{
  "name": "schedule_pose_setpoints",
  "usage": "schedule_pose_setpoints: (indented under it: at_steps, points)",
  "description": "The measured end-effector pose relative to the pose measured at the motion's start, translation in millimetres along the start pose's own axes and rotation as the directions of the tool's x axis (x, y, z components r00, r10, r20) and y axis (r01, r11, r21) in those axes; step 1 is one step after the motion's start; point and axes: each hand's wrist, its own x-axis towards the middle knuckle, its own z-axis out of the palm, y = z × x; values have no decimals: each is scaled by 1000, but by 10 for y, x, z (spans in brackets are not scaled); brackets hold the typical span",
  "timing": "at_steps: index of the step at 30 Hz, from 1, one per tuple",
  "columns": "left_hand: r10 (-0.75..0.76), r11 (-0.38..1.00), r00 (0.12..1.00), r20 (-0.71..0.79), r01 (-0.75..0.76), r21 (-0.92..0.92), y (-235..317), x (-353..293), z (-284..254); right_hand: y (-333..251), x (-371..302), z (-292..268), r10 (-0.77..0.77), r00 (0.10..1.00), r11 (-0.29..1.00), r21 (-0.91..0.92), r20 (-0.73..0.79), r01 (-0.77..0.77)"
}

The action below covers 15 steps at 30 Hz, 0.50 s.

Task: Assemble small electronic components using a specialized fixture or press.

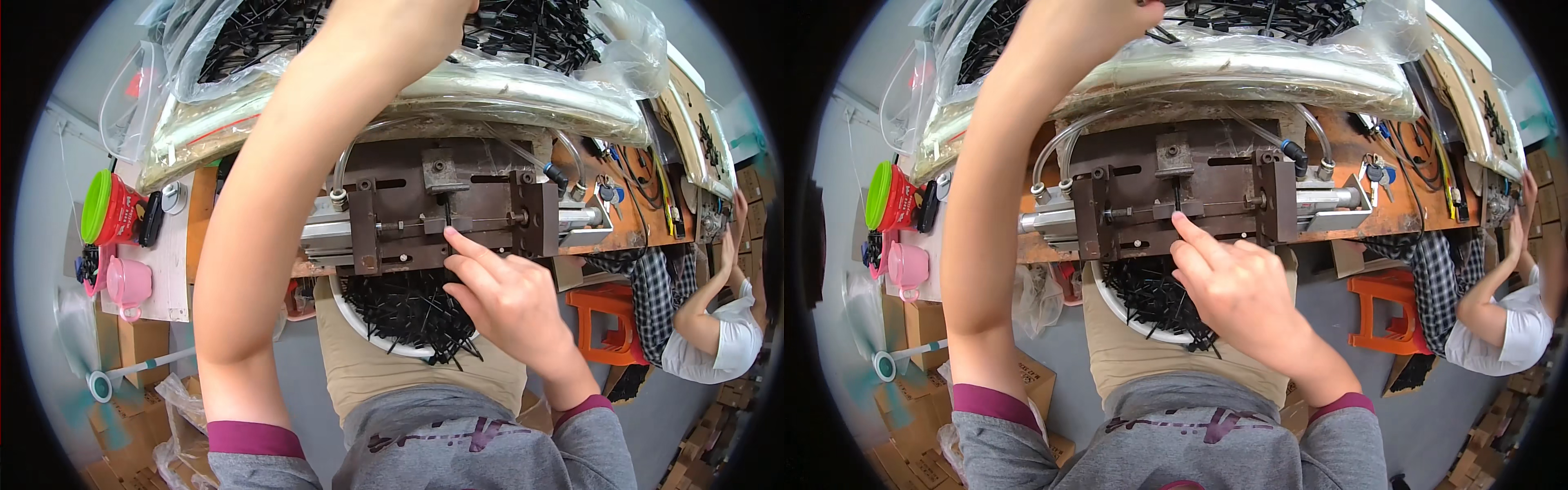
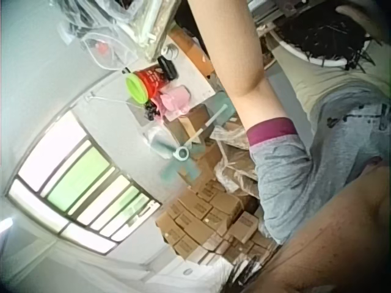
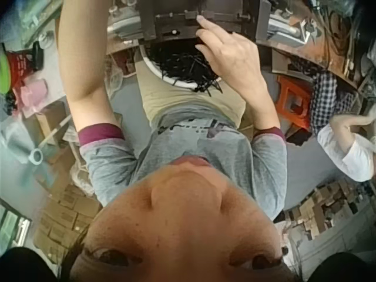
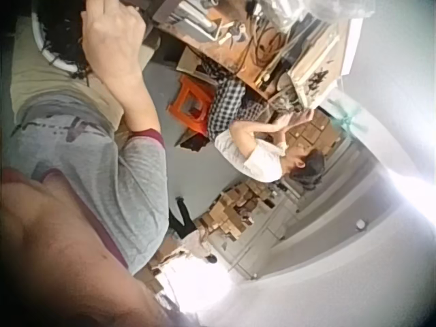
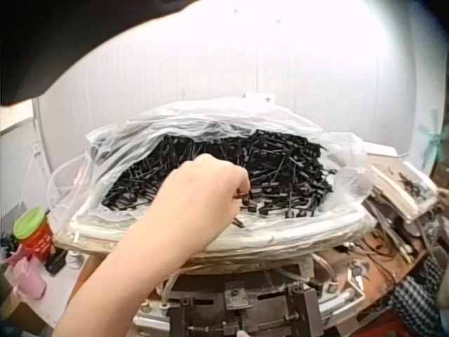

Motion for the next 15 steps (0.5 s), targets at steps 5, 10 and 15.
schedule_pose_setpoints:
  at_steps: [5, 10, 15]
  points:
    - [-4, 962, 968, -250, -65, -265, 100, -389, -259, 399, 377, -417, -51, 928, 997, 38, -370, 70]
    - [140, 948, 961, -239, -200, -249, 380, -941, -366, 1038, 1134, -1060, -196, 924, 894, -448, -328, 30]
    - [-28, 900, 999, -30, 12, -436, 718, -1415, -281, 1312, 1795, -983, -14, 989, 789, -606, 150, 103]
